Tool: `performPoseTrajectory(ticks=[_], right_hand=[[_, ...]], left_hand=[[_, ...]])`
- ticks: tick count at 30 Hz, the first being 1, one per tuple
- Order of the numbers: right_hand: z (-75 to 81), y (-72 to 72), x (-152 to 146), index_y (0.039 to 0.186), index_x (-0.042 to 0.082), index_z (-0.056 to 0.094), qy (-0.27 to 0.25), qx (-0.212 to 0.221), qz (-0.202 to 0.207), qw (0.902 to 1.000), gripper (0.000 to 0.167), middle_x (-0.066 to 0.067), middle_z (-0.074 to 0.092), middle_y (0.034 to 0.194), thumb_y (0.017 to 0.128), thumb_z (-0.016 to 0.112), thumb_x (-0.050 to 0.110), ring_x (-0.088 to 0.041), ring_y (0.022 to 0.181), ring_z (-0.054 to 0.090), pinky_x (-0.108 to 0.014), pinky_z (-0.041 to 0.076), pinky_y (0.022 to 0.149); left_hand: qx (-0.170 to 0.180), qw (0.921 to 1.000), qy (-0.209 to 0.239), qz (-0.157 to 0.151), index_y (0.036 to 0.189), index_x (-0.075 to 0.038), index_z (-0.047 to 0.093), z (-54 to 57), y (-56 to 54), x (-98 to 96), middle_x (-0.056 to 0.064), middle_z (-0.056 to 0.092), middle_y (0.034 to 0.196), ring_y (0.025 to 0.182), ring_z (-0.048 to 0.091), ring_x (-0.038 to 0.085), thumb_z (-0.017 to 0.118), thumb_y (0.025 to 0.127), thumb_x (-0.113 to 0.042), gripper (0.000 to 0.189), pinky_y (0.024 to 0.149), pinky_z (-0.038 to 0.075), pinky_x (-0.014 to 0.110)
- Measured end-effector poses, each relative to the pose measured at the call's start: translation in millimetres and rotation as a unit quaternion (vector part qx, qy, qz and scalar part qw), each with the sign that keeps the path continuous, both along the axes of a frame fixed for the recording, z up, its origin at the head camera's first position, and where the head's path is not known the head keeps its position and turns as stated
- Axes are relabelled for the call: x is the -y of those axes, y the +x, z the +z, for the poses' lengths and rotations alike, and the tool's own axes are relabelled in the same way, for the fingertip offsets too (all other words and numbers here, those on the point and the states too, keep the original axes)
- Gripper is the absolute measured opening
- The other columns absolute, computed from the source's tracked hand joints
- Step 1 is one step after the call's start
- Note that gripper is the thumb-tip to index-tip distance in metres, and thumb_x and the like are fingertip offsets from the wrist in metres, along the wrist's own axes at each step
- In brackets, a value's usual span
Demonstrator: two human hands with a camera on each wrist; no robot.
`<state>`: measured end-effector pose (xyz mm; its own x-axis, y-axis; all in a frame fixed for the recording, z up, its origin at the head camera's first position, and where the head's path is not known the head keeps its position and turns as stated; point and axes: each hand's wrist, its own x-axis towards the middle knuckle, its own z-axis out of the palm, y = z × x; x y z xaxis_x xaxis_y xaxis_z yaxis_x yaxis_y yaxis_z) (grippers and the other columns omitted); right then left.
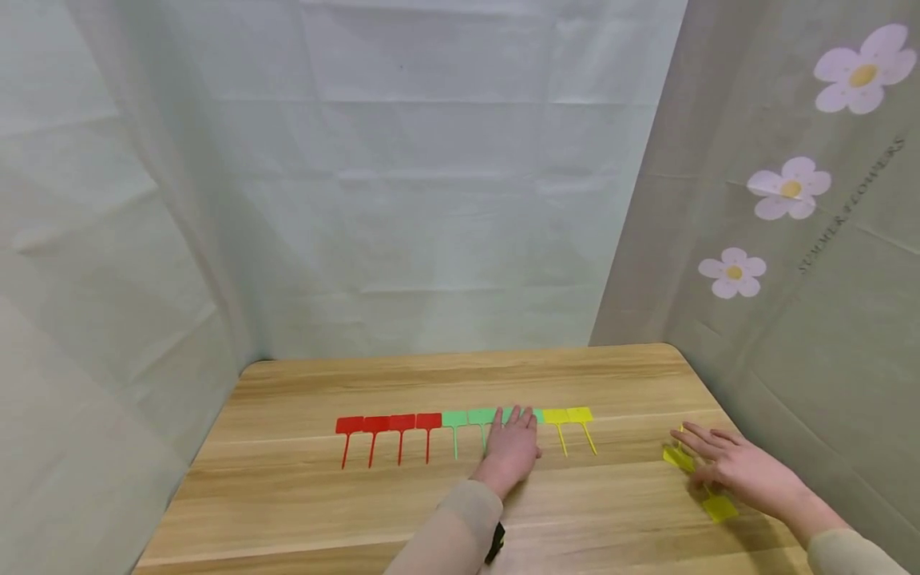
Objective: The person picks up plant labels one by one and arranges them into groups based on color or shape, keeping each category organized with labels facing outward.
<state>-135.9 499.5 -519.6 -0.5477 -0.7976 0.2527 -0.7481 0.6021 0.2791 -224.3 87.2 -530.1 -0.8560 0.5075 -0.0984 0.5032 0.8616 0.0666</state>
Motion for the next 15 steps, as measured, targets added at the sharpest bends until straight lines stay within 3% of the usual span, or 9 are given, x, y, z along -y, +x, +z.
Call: performPoseTrajectory(ticks=[4, 7, 11, 15], right_hand=[[-2.1, -2.9, -6, 0.087, 0.042, 0.07, 0.011, -0.016, 0.005, 0.9998, 0.044, -0.02, 0.065, 0.144, 0.06, 0.095, 0.017, -0.035, 0.15, 0.046, -0.031, 0.002, 0.131], [-2.9, -4.5, -10, 0.09, 0.041, 0.072, 0.012, -0.023, 0.015, 0.9996, 0.028, -0.02, 0.065, 0.144, 0.069, 0.087, 0.03, -0.032, 0.155, 0.039, -0.033, 0.003, 0.132], [-4.7, -3.4, -12, 0.094, 0.037, 0.075, 0.006, -0.031, 0.02, 0.9993, 0.007, -0.019, 0.062, 0.149, 0.09, 0.073, 0.042, -0.028, 0.161, 0.028, -0.035, 0.004, 0.132], [-9.1, -1.6, -13, 0.096, 0.032, 0.074, 0.001, -0.043, 0.011, 0.999, 0.029, -0.018, 0.061, 0.151, 0.107, 0.055, 0.05, -0.03, 0.159, 0.032, -0.036, 0.005, 0.132]], left_hand=[[0.002, 1.0, 0.002, 0.001, 0.161, -0.013, 0.05, -1.3, -0.5, 0.2, -0.001, 0.041, 0.17, 0.159, 0.031, 0.021, 0.063, 0.107, -0.041, 0.063, 0.13, 0.022, 0.05], [0.0, 1.0, 0.001, 0.002, 0.161, -0.014, 0.051, -2.6, -0.3, 0.0, -0.002, 0.041, 0.17, 0.159, 0.032, 0.02, 0.063, 0.106, -0.042, 0.063, 0.13, 0.022, 0.05], [-0.002, 1.0, -0.004, 0.003, 0.161, -0.015, 0.051, -4.0, -0.1, -0.5, -0.002, 0.041, 0.17, 0.159, 0.032, 0.02, 0.063, 0.106, -0.043, 0.063, 0.13, 0.023, 0.05], [-0.001, 1.0, -0.005, 0.004, 0.162, -0.015, 0.05, -5.0, -0.9, -0.5, -0.002, 0.04, 0.17, 0.16, 0.031, 0.02, 0.063, 0.106, -0.044, 0.064, 0.13, 0.022, 0.05]])
